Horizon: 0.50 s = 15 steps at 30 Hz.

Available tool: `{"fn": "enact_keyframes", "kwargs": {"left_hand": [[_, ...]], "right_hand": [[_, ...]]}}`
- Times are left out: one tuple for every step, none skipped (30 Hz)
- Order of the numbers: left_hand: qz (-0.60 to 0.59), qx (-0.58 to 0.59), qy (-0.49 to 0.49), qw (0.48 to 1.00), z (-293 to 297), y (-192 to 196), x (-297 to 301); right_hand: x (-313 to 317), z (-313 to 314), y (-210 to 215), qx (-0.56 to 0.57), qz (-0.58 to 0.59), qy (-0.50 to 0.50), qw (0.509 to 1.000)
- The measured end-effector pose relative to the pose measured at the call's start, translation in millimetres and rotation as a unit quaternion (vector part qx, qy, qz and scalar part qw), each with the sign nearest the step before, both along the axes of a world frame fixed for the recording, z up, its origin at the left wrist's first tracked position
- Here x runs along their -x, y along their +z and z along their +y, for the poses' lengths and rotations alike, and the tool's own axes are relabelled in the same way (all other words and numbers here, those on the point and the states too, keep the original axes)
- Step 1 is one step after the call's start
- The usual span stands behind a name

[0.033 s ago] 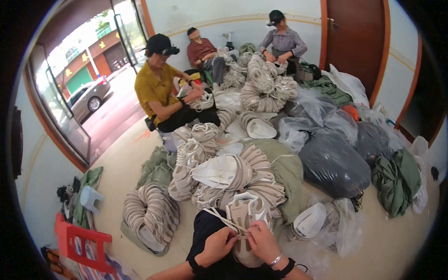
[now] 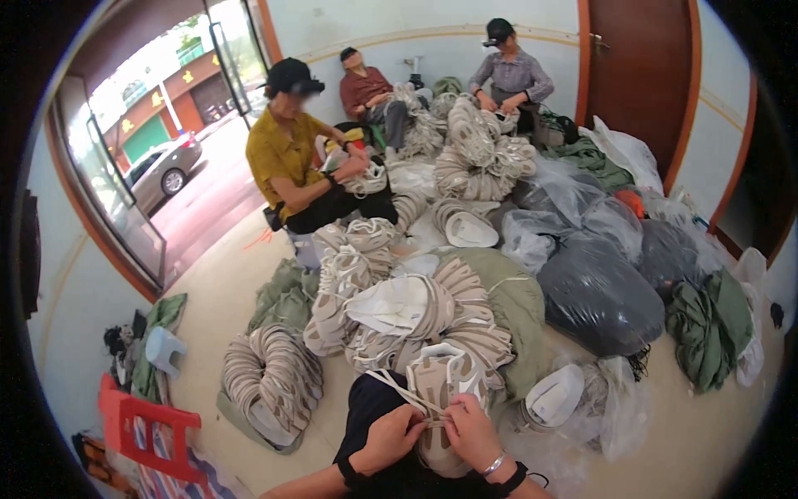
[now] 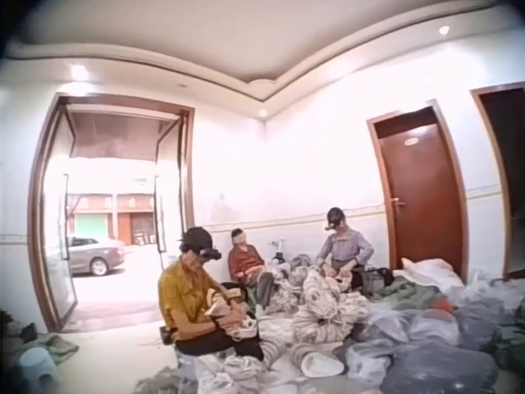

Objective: The recorder is lacing tan and white sneakers in a workshop environment.

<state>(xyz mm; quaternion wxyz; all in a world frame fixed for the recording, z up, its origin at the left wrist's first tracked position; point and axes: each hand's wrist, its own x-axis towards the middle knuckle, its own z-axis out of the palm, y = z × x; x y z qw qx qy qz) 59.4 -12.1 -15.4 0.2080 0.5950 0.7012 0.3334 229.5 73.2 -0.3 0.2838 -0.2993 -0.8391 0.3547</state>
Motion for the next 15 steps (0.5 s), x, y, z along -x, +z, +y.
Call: {"fn": "enact_keyframes", "kwargs": {"left_hand": [[0.002,0.0,0.011,1.0,-0.7,0.1,-0.1],[-0.003,-0.002,0.0,1.0,-1.3,0.7,-0.2],[-0.007,-0.005,-0.012,1.0,-0.8,1.1,0.4],[-0.023,0.0,-0.006,1.0,-1.2,-0.7,0.9],[-0.021,-0.001,0.001,1.0,-1.5,-1.9,0.9],[-0.021,0.003,-0.007,1.0,-0.9,-2.7,1.3],[-0.022,0.008,-0.016,1.0,0.0,-3.0,2.2],[-0.027,0.024,-0.017,0.999,0.6,-2.7,3.4],[-0.028,0.024,-0.015,0.999,0.6,-3.3,3.8],[-0.026,0.021,-0.018,0.999,0.7,-4.2,4.2],[-0.024,0.017,-0.021,0.999,0.9,-5.2,4.6],[-0.026,0.017,-0.021,0.999,1.0,-5.8,4.9],[-0.024,0.006,-0.028,0.999,1.6,-6.0,5.3],[-0.023,-0.006,-0.036,0.999,1.9,-6.4,5.3],[-0.024,-0.007,-0.036,0.999,2.2,-7.0,5.8]], "right_hand": [[-1.1,0.0,0.7,-0.013,-0.008,-0.018,1.0],[-0.8,0.4,-1.0,-0.013,-0.005,-0.02,1.0],[-0.6,0.6,-0.3,-0.013,-0.003,-0.012,1.0],[-1.2,0.0,1.9,-0.011,-0.01,-0.017,1.0],[-1.6,0.3,1.9,-0.008,-0.017,-0.022,1.0],[-2.3,0.5,-1.9,-0.008,-0.016,-0.025,1.0],[-1.5,1.5,-3.7,-0.009,-0.015,-0.022,1.0],[-0.7,2.5,-4.8,0.0,-0.018,-0.022,1.0],[-1.3,2.8,-5.7,0.011,-0.022,-0.024,0.999],[-1.3,3.4,-7.2,0.011,-0.024,-0.022,0.999],[-1.0,4.6,-9.2,0.022,-0.023,-0.025,0.999],[-1.0,5.4,-10.9,0.034,-0.023,-0.028,0.999],[-1.0,6.8,-10.9,0.034,-0.026,-0.028,0.999],[-1.0,8.8,-9.9,0.002,-0.029,-0.018,0.999],[-0.2,10.7,-9.6,-0.031,-0.031,-0.008,0.999]]}}
